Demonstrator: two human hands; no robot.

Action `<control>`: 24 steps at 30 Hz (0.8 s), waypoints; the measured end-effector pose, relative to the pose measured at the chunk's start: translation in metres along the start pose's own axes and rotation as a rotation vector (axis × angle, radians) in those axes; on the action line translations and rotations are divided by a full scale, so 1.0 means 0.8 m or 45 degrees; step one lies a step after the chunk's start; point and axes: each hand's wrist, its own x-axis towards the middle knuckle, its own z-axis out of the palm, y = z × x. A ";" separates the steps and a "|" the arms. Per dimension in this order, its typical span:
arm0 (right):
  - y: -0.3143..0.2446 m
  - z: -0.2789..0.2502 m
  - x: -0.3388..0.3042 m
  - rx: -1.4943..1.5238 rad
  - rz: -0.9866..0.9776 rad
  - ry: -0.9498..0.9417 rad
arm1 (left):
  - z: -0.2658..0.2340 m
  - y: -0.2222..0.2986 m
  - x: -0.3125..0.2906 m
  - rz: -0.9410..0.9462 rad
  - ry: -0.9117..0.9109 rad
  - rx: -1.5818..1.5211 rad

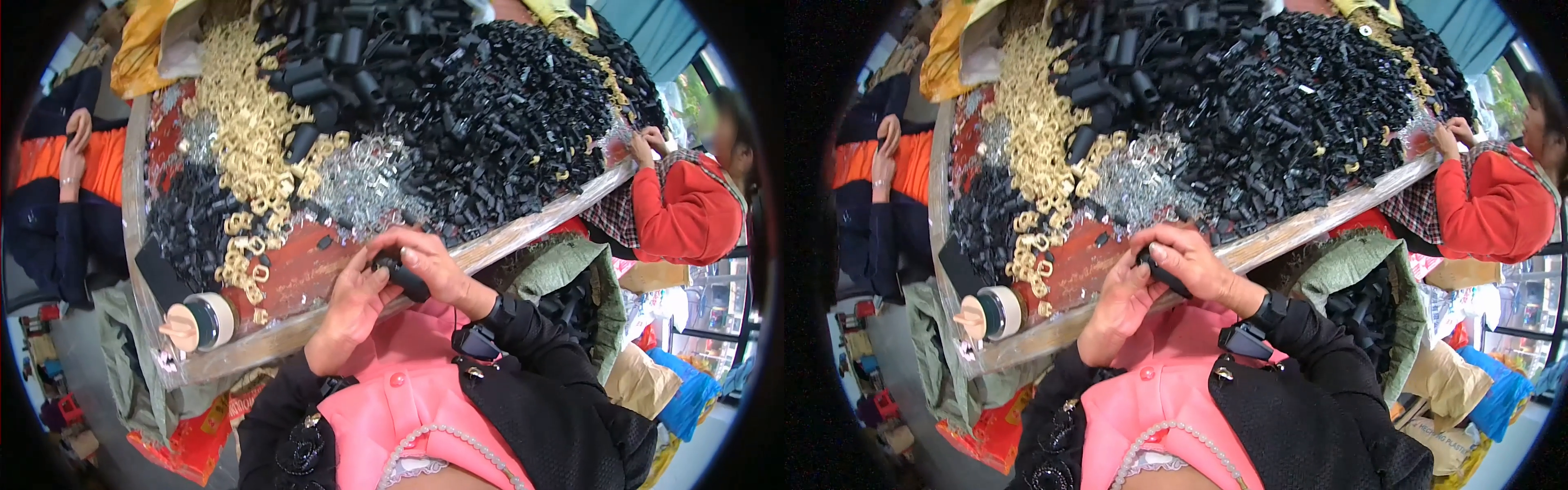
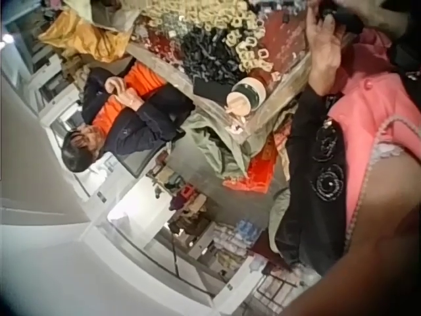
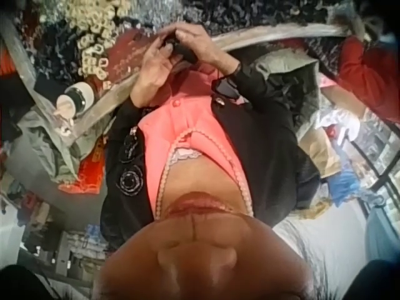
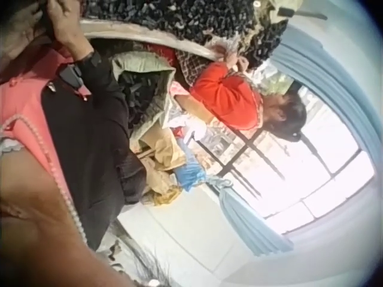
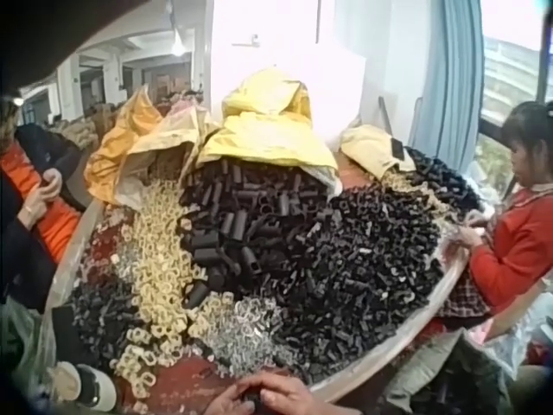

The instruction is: The person assembles components by hand by inserting a small beige clip into a black plastic part and then sliding that assembly into a larger black cylindrical sleeve. This process is repeated multiple times with parts taken from the table.

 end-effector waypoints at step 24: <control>-0.035 -0.005 -0.058 -0.205 -0.118 0.101 | 0.031 -0.015 -0.011 -0.127 -0.170 0.254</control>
